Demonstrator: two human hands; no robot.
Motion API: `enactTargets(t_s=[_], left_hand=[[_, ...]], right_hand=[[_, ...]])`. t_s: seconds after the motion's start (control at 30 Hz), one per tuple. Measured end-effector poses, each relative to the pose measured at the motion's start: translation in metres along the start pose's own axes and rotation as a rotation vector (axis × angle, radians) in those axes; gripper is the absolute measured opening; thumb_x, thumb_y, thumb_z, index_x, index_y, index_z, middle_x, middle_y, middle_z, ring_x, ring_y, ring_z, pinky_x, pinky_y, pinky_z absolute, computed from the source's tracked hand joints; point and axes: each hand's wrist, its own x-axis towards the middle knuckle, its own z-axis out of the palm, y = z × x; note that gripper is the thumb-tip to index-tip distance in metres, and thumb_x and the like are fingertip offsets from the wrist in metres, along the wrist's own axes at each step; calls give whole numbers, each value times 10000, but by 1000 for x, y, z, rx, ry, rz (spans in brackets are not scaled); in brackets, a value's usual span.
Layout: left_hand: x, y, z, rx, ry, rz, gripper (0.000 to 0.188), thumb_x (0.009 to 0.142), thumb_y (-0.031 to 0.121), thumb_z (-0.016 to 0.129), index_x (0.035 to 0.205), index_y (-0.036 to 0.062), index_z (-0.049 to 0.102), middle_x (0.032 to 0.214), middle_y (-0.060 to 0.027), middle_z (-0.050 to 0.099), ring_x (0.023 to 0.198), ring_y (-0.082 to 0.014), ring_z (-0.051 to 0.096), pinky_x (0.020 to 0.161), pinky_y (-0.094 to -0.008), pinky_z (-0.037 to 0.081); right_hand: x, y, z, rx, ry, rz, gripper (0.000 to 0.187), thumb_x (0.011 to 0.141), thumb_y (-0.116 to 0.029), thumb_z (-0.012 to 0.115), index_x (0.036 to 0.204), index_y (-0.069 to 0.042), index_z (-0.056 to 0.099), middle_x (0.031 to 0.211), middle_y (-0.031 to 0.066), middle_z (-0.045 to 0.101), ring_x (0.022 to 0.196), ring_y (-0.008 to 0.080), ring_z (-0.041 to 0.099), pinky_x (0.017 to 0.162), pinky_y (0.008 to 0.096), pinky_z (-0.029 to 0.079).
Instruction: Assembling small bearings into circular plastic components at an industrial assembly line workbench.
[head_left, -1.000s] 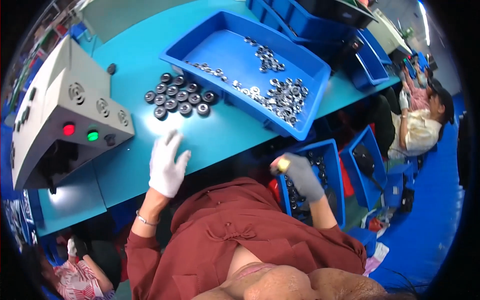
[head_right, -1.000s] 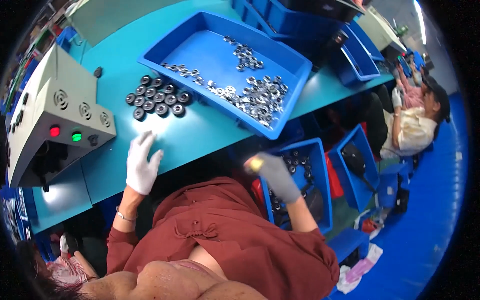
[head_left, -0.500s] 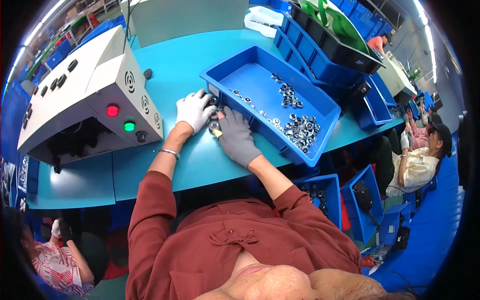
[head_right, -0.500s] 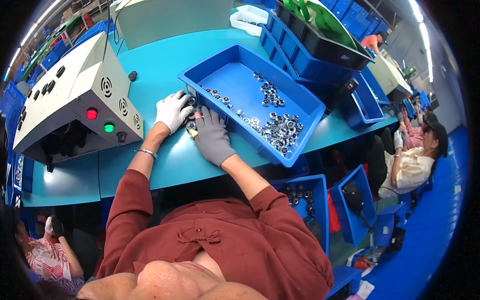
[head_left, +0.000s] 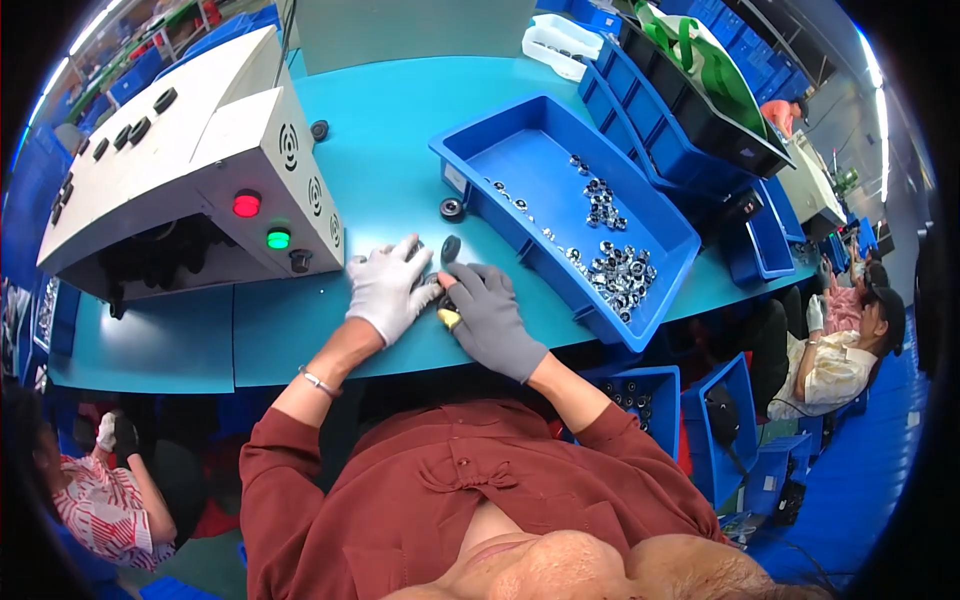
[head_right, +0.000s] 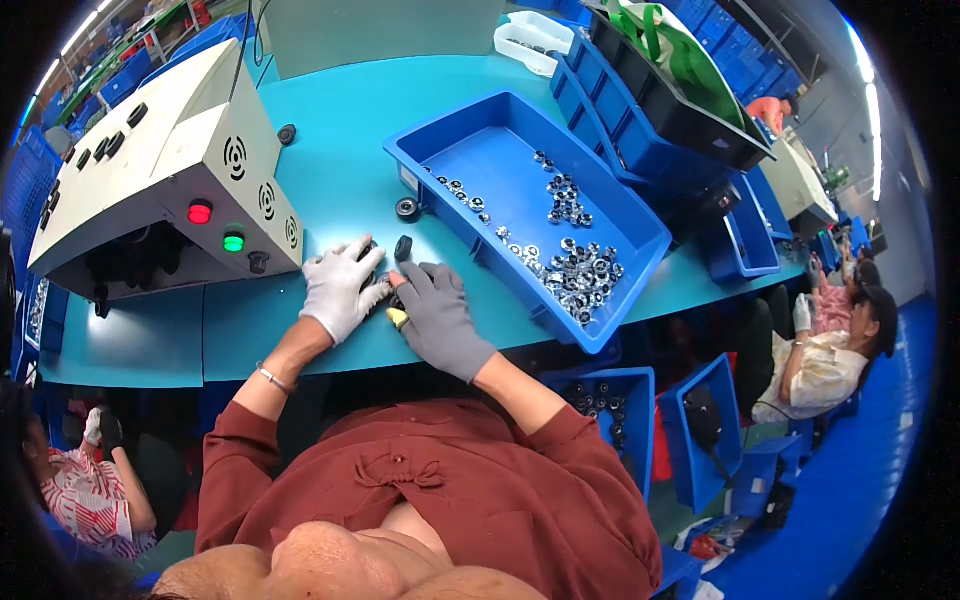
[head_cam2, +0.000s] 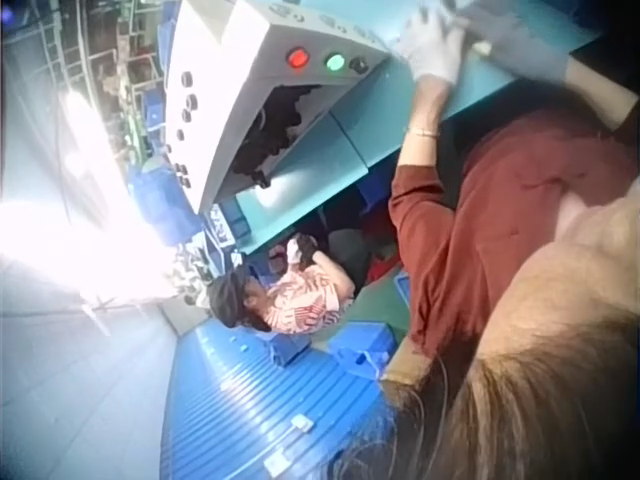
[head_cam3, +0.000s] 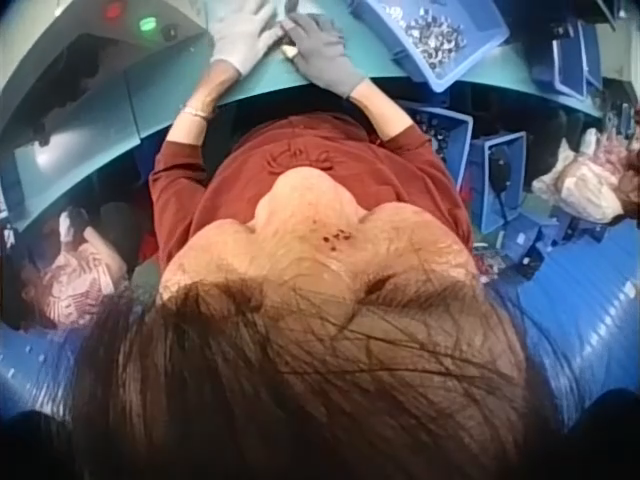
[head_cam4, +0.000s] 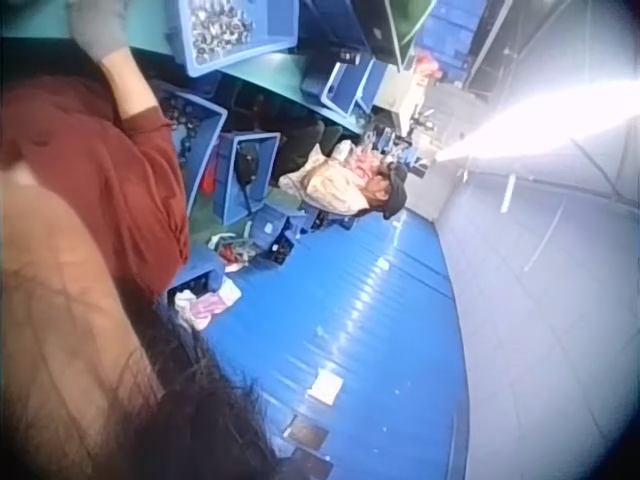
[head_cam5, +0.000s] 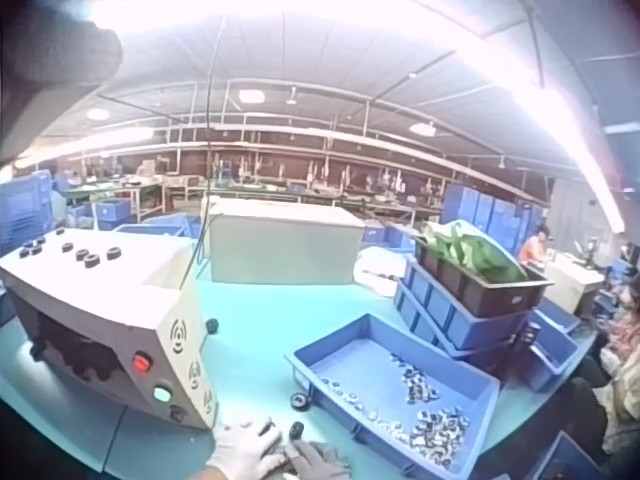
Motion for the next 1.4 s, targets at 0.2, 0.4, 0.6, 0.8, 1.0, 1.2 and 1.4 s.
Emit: enactTargets(t_s=[0.2, 0.4, 0.6, 0.8, 1.0, 1.2, 1.4], left_hand=[[-14, -1, -6, -56, -58, -43, 539, 848, 415, 710, 1314, 168, 598, 1462, -127, 523, 1278, -320, 507, 1005, -550, 340], [-10, -6, -7, -74, -47, -8, 537, 844, 444, 704, 1292, 163, 610, 1449, -128, 526, 1248, -326, 525, 1007, -554, 342], [-9, -13, -5, -103, -37, 12, 545, 853, 451, 703, 1280, 125, 610, 1440, -145, 530, 1259, -322, 526, 1036, -552, 338], [-5, -14, -14, -192, -122, -10, 598, 851, 392, 726, 1337, 81, 568, 1451, -159, 520, 1340, -333, 468, 1096, -512, 318], [-10, -18, -6, -250, 42, -31, 474, 802, 316, 766, 1200, 102, 621, 1364, -170, 575, 1257, -320, 534, 1043, -501, 352], [-6, -3, -24, -597, 238, 0, 447, 761, 130, 797, 1178, 61, 653, 1238, -151, 645, 1090, -298, 630, 913, -396, 499], [-16, 43, -25, -855, 334, -92, 516, 754, -1, 804, 1247, 55, 663, 957, -126, 685, 791, -202, 682, 735, -305, 560]], right_hand=[[32, 12, 2, 116, 147, -30, 386, 791, 10, 594, 1177, -9, 602, 1267, 165, 567, 1134, 364, 523, 964, 450, 454], [83, 45, 30, -157, 43, 85, 346, 853, -62, 586, 1192, 10, 575, 1254, 137, 559, 1079, 338, 570, 894, 423, 511], [110, 45, 40, -415, -94, 141, 315, 859, -72, 600, 1162, 10, 579, 1133, 143, 568, 1015, 307, 611, 783, 430, 565], [102, 31, 28, -276, -172, 194, 290, 827, -84, 648, 1103, -8, 601, 1109, 156, 569, 1015, 343, 629, 835, 442, 547], [78, 33, -8, 322, -201, 108, 273, 816, -34, 607, 1088, -45, 633, 1049, 154, 592, 976, 339, 619, 826, 417, 504], [60, 10, -49, 919, -183, 561, 369, 894, -114, 691, 1239, 8, 643, 1004, 30, 677, 884, 59, 585, 775, 215, 470], [30, 0, -59, 1211, -137, 560, 475, 889, -42, 681, 1353, 18, 596, 1145, 47, 668, 1010, 79, 595, 875, 236, 489]])
